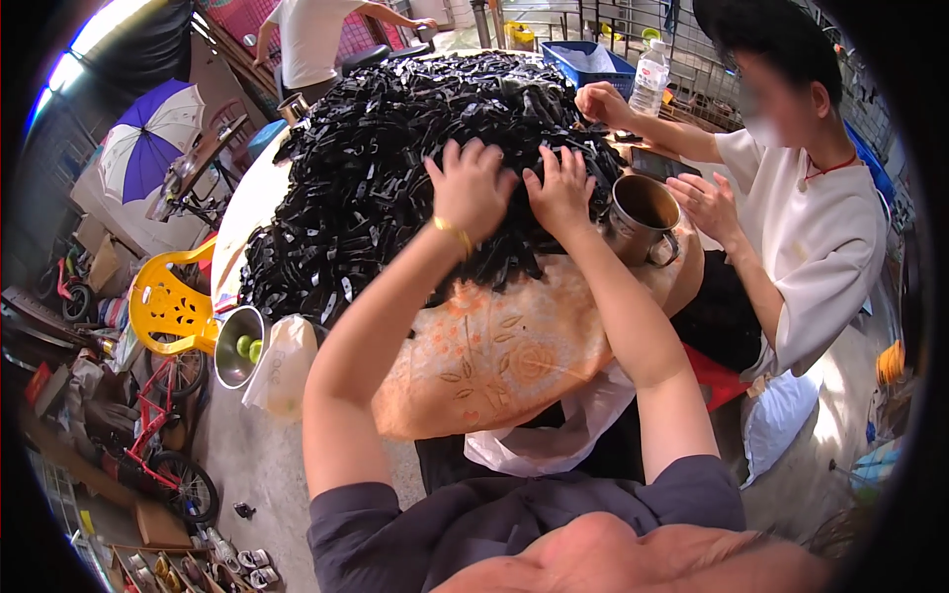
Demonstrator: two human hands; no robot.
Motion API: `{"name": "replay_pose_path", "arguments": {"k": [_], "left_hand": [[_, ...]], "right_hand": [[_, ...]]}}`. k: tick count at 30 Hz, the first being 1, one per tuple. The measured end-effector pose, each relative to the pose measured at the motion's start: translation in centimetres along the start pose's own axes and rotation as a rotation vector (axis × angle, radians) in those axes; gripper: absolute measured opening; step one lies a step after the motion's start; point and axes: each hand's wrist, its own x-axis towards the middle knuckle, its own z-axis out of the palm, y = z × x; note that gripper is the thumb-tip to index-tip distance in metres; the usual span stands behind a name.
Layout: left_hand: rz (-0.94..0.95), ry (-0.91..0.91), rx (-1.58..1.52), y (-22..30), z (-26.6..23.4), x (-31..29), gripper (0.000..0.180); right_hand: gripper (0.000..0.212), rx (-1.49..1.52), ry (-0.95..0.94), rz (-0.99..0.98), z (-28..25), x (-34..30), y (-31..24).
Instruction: The person sorts a large pile of small black plastic components on a round table into groups by hand.
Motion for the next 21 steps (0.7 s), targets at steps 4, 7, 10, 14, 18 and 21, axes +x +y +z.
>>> {"name": "replay_pose_path", "arguments": {"k": [4, 7, 10, 14, 18, 21], "left_hand": [[0.22, -0.056, 0.162, 0.9, -0.2, -7.7, 0.064], [0.179, -0.128, 0.234, -1.4, -0.9, -8.6, 0.059], [0.159, -0.115, 0.236, -3.2, -1.6, -8.7, 0.05], [0.102, -0.089, 0.232, -3.8, -2.5, -8.7, 0.048], [-0.001, -0.133, 0.204, -2.7, -3.2, -9.1, 0.047], [0.017, 0.125, 0.226, -1.1, -3.6, -9.9, 0.038]], "right_hand": [[0.051, -0.012, -0.08, 0.04, 1.4, -1.0, -0.6], [0.048, 0.132, -0.007, -0.029, 1.9, -2.1, -1.2], [0.045, 0.251, 0.053, -0.12, 1.9, -3.7, -2.2], [0.046, 0.339, 0.046, -0.178, 2.4, -5.1, -4.8], [0.05, 0.297, 0.048, -0.106, 3.1, -5.2, -7.1], [0.055, 0.459, -0.038, -0.113, 3.2, -3.8, -5.8]]}}
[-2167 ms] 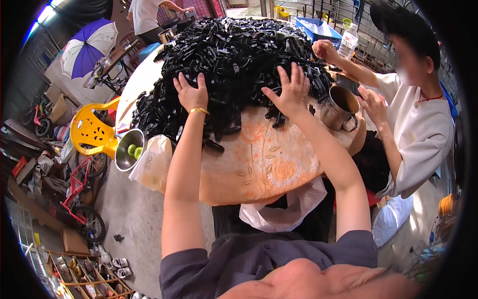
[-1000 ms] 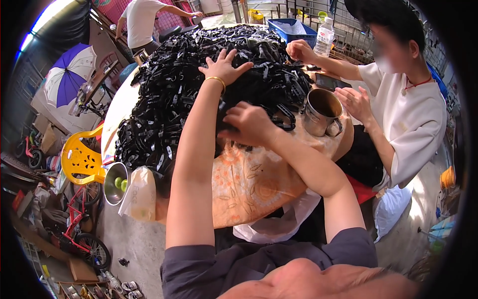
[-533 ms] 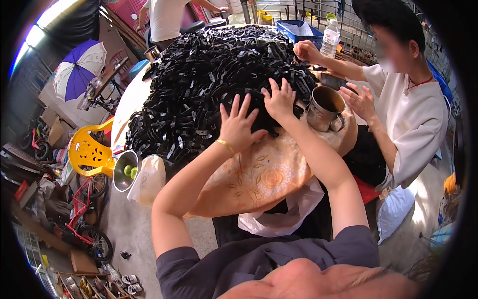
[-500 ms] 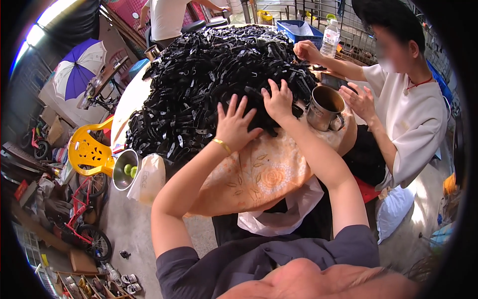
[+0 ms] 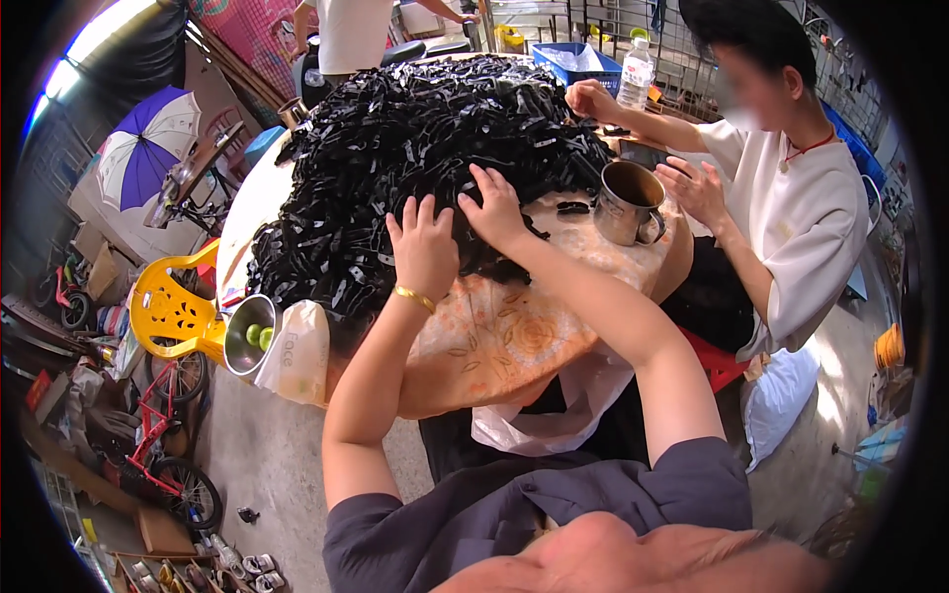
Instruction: The person sorts a large pile of small black plastic components on a round table into groups by hand.
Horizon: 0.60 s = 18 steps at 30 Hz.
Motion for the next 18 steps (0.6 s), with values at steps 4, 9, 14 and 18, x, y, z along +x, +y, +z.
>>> {"name": "replay_pose_path", "arguments": {"k": [4, 9, 14, 18], "left_hand": [[0.336, -0.03, -0.491, 1.3, -0.4, -1.9, 0.03], [0.501, -0.057, -0.353, 3.3, 1.9, -3.1, 0.041], [0.445, -0.263, -0.206, 1.1, 0.7, -1.2, 0.023], [0.342, -0.293, -0.093, 0.0, -0.4, -1.1, 0.018]], "right_hand": [[0.035, 0.224, -0.264, -0.081, -4.0, 1.5, 0.1], [0.041, -0.709, -0.271, -0.14, -9.7, -1.5, 1.3], [0.041, -0.496, -0.422, 0.018, -9.6, -2.8, 1.9], [0.044, -0.314, -0.423, -0.055, -6.4, -4.3, -1.6]]}}
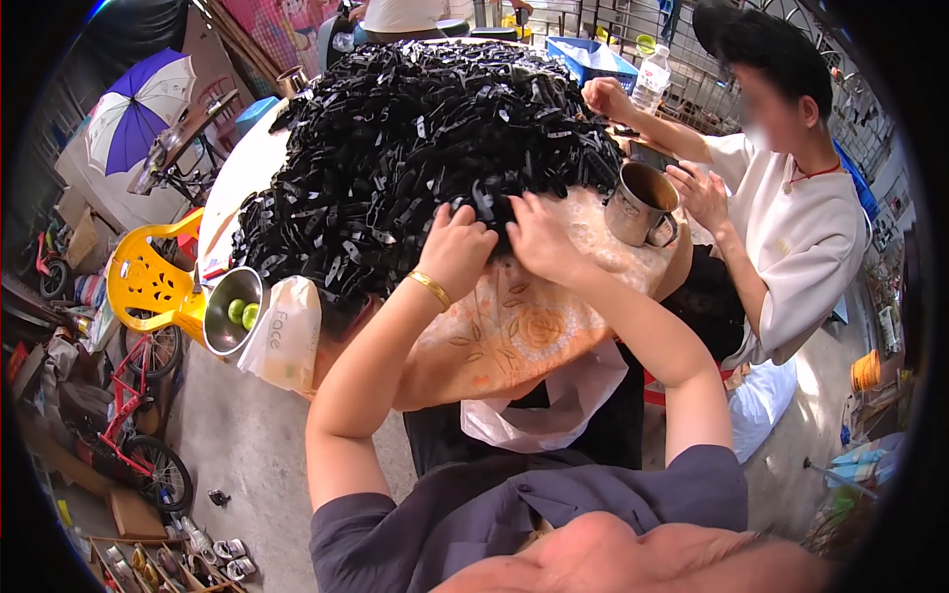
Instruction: The person sorts a large pile of small black plastic components on a round table into groups by hand.
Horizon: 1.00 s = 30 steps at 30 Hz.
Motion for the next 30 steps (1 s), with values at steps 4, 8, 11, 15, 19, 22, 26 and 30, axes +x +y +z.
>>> {"name": "replay_pose_path", "arguments": {"k": [4, 8, 11, 15, 19, 22, 26, 30], "left_hand": [[-0.017, 0.014, -0.021, -0.7, -0.1, -0.7, 0.02], [-0.035, -0.011, -0.064, -0.8, -1.3, -0.6, 0.024], [-0.055, 0.052, -0.182, -1.2, -1.6, -0.5, 0.024], [-0.071, 0.145, -0.212, -1.5, -1.0, -0.5, 0.022], [-0.113, 0.352, -0.354, -1.9, -0.6, 0.0, 0.016], [-0.227, 0.436, -0.487, -2.5, -1.0, 0.1, 0.016], [-0.532, 0.534, -0.878, -3.1, -0.4, 0.4, 0.016], [-0.701, 0.583, -1.337, -2.8, -0.4, 0.5, 0.032]], "right_hand": [[0.045, -0.095, -0.11, 0.025, 0.0, 0.9, -2.6], [0.036, 0.154, -0.315, -0.069, -3.1, 3.3, 0.1], [0.031, 0.063, -0.55, -0.139, -5.9, 4.1, 2.3], [0.03, -0.013, -0.383, -0.203, -4.5, 3.2, 2.0], [0.021, -0.17, -0.386, -0.135, -4.6, 3.7, 0.6], [0.018, -0.107, -0.276, -0.136, -5.8, 4.7, 1.1], [0.027, 0.573, -0.182, -0.12, -6.1, 6.0, 0.2], [0.027, 1.001, -0.285, -0.083, -4.5, 4.1, -2.0]]}}
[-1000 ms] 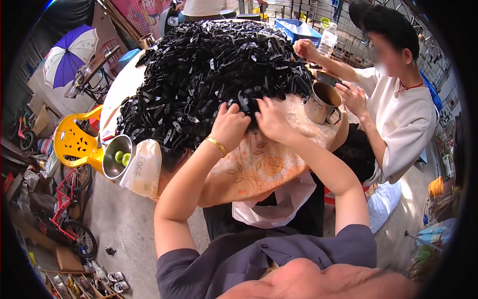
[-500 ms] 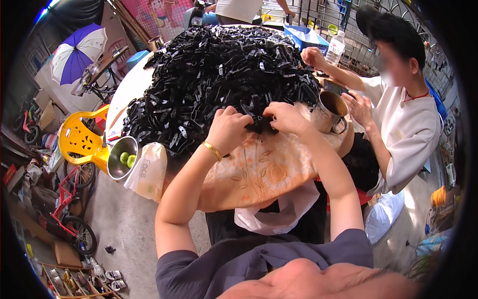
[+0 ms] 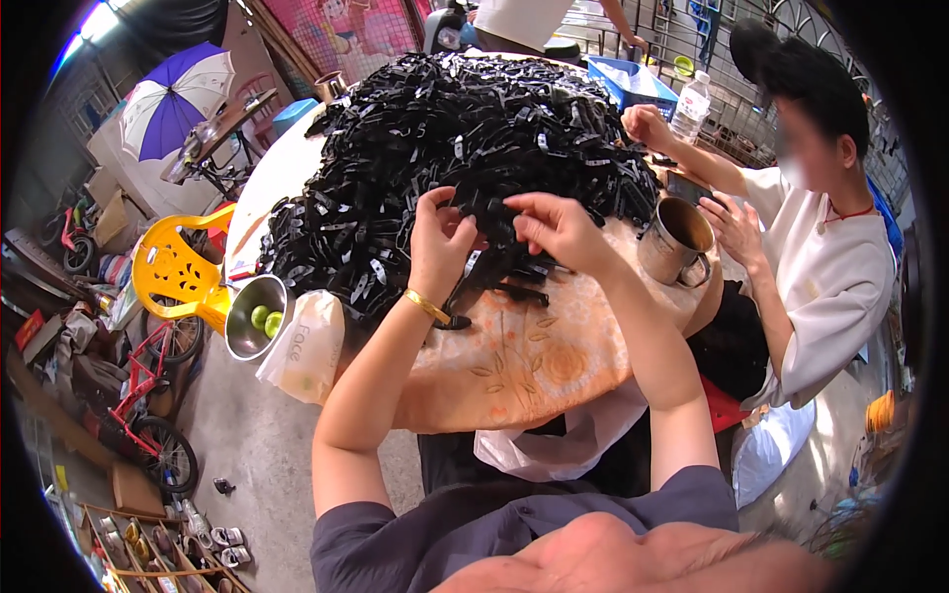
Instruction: The person sorts a large pile of small black plastic components on a round table into groups by hand.
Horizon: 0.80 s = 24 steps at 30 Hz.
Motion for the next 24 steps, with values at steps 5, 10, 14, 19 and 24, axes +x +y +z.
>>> {"name": "replay_pose_path", "arguments": {"k": [5, 10, 14, 19, 24], "left_hand": [[-0.143, -0.151, -0.194, -0.5, 0.3, -0.6, 0.034], [-0.208, -0.183, -0.327, 0.5, 1.2, -1.4, 0.038], [-0.147, -0.245, -0.142, 0.5, 0.8, -1.1, 0.039], [-0.084, -0.31, -0.103, 0.7, 0.1, -0.8, 0.033], [0.023, -0.339, 0.111, 1.0, 0.5, -0.9, 0.037]], "right_hand": [[0.021, -0.493, 0.155, -0.326, 1.8, -0.5, 0.4], [0.025, -0.738, 0.149, -0.462, 1.0, -1.0, 0.6], [0.028, -0.8, 0.107, -0.56, 0.6, -0.8, 0.5], [0.038, -0.799, 0.245, -0.62, 0.4, -0.7, -0.3], [0.042, -0.392, 0.001, -0.205, -1.0, -1.1, 0.0]]}}
